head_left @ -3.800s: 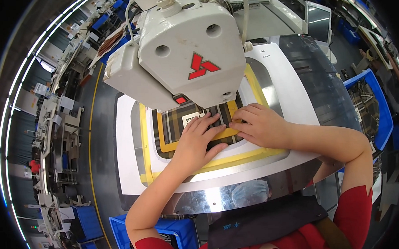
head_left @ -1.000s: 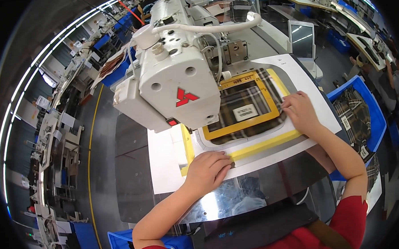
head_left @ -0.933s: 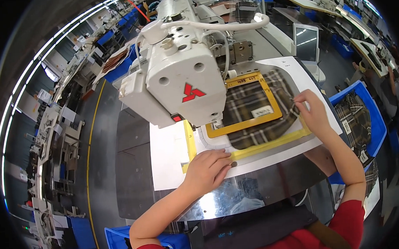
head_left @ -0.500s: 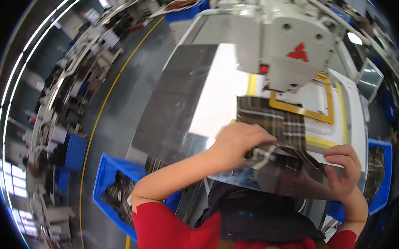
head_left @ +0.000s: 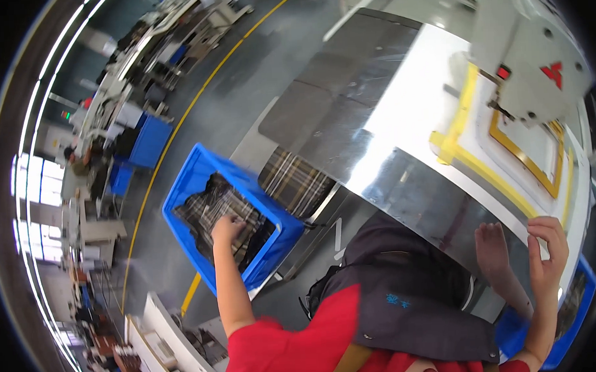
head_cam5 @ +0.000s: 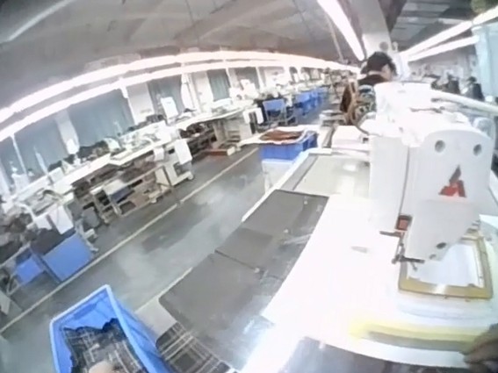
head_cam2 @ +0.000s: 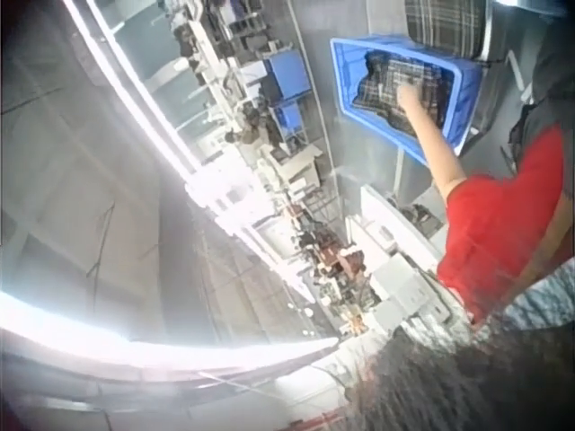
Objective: Using an industrial sewing machine to stitch labels or specific patterns onto pieces of plaid fabric.
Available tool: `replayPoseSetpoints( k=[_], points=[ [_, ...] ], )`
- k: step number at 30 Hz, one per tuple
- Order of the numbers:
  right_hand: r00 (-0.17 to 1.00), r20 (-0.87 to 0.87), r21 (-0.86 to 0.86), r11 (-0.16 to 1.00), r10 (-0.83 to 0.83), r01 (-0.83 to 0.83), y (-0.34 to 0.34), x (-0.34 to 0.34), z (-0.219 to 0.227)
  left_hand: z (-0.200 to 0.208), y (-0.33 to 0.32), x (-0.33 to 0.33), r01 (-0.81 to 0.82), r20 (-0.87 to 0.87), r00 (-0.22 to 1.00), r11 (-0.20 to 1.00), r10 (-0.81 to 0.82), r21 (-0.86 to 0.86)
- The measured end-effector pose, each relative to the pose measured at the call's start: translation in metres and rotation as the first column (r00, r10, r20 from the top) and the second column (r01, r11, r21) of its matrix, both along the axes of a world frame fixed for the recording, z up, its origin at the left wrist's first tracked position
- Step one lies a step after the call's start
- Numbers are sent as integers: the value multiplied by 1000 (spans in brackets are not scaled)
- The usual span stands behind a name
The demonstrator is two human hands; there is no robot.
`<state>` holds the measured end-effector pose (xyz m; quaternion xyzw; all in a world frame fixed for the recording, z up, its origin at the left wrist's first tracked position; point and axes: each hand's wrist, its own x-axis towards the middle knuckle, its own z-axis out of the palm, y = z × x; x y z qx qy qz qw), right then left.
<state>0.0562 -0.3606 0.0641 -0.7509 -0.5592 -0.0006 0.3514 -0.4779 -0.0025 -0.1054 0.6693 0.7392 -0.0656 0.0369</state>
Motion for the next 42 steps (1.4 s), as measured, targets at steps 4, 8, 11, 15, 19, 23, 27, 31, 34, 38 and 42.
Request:
replayPoseSetpoints(
  k=[4, 8, 11, 15, 19, 23, 27, 31, 34, 38, 42],
  points=[
    [987, 15, 56, 986, -161, 160, -25, 0, 11, 78, 12, 98, 190, 298, 890, 874, -346, 447],
    [868, -46, 221, 843, -494, 491, -83, 27, -13, 149, -6, 214, 488, 409, 461, 610, -788, 624],
    [616, -195, 276, 561, -763, 781, -172, 42, -42, 148, -17, 299, 752, 318, 116, 293, -941, 591],
    [88, -273, 198, 33, -958, 980, -326, 16, -89, 152, -69, 403, 840, 293, -243, -49, -925, 540],
    [-183, -21, -256, -172, -983, 951, -429, -49, -166, 140, -120, 474, 782, 267, -517, -322, -813, 534],
    [-20, 130, -609, -95, -991, 788, -435, -74, -225, 126, -141, 494, 754, 247, -600, -434, -761, 493],
    [223, 235, -540, 64, -946, 839, -422, -71, -257, 115, -135, 487, 663, 150, -673, -500, -725, 557],
    [224, 376, -501, 7, -899, 866, -413, -62, -265, 115, -130, 487, 755, 271, -587, -395, -763, 523],
    [122, 369, -441, -58, -921, 896, -429, -63, -246, 117, -131, 485, 764, 276, -578, -391, -768, 513],
    [163, 158, -730, -5, -974, 683, -438, -97, -202, 117, -124, 485, 761, 255, -583, -408, -771, 505],
    [174, 353, -528, -43, -919, 848, -424, -140, -241, 117, -127, 486, 758, 265, -591, -413, -762, 504]
  ],
)
